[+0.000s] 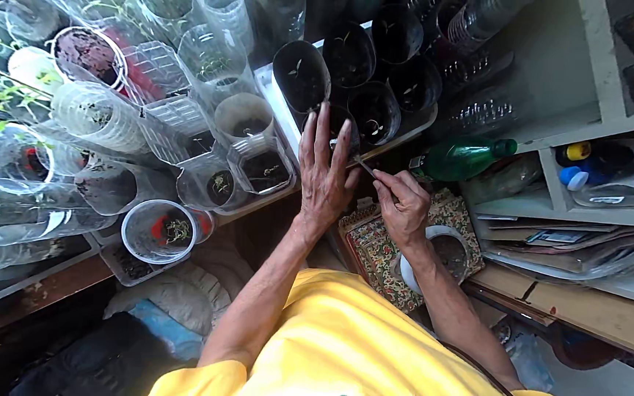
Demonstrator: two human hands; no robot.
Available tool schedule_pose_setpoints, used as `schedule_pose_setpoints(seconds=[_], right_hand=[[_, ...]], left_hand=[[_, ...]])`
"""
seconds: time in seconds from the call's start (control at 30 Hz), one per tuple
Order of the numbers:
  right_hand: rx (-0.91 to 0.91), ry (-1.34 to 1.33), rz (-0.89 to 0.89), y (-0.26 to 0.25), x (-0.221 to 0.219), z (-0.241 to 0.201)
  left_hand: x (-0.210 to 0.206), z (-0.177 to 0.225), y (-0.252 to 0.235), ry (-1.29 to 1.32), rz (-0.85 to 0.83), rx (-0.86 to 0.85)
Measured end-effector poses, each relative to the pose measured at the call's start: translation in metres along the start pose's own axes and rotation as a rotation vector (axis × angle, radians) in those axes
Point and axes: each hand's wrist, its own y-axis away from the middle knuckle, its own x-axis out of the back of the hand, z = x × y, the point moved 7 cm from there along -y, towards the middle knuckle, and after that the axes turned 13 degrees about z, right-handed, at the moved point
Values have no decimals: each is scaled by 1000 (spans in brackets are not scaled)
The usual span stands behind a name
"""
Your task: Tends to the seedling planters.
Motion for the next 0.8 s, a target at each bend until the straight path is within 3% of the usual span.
schedule_pose_setpoints(seconds=[0.1,0.27,0.53,0.8], right_hand=[[24,-7,-3,-4,5,-4],[36,1,-16,-8,9,-1],[-45,-20,-12,-9,13,2],[276,174,-174,-59,7,-39]], left_hand=[[21,8,32,152,14,20],[23,-7,75,276,-59,238],[18,-28,69,300,27,465],[7,-34,52,241,57,516]])
